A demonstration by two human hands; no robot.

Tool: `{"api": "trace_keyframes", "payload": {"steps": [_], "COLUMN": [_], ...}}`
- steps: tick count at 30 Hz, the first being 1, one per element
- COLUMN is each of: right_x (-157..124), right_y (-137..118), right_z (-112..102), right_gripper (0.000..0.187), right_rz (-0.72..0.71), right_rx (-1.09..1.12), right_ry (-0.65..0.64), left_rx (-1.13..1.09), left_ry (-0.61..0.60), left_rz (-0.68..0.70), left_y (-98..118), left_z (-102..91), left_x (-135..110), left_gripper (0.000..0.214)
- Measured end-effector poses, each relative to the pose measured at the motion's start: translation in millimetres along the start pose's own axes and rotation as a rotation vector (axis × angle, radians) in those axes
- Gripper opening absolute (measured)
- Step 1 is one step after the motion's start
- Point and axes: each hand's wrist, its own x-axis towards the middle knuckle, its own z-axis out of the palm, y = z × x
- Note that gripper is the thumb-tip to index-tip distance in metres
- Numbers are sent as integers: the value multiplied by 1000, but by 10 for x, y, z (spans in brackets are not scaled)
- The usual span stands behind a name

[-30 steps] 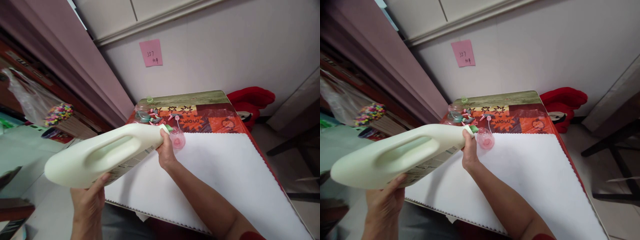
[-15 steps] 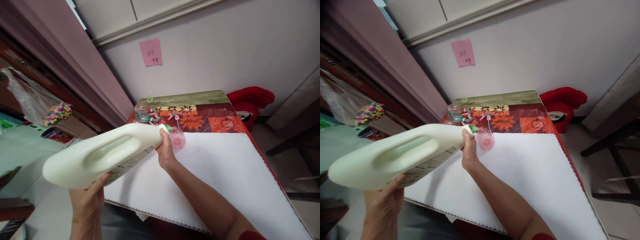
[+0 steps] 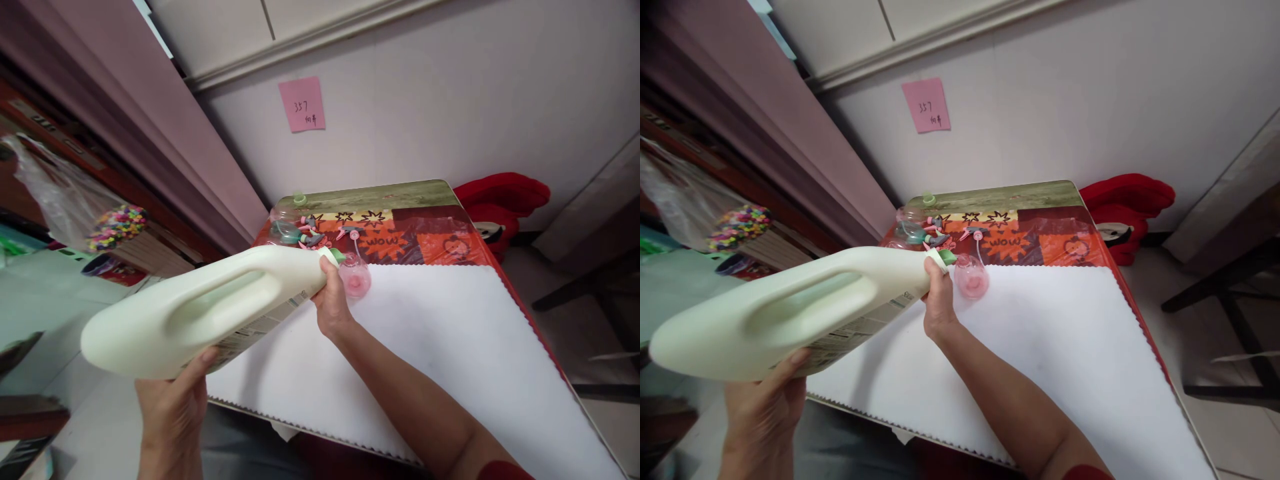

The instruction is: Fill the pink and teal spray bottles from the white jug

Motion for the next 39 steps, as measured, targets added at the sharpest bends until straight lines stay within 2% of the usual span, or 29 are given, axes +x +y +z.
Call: {"api": "trace_keyframes", "payload": {"steps": [39], "right_x": [6], "right_y": [41], "right_z": [-19], "right_gripper": [40], "right_rz": [-11], "right_rx": [35], "right_ry": [-61], "left_rx": [11], "left_ry": [19], "left_rz": [13], "left_y": [58], "left_z": [-32], "left_x": [-28], "left_gripper": [51]}}
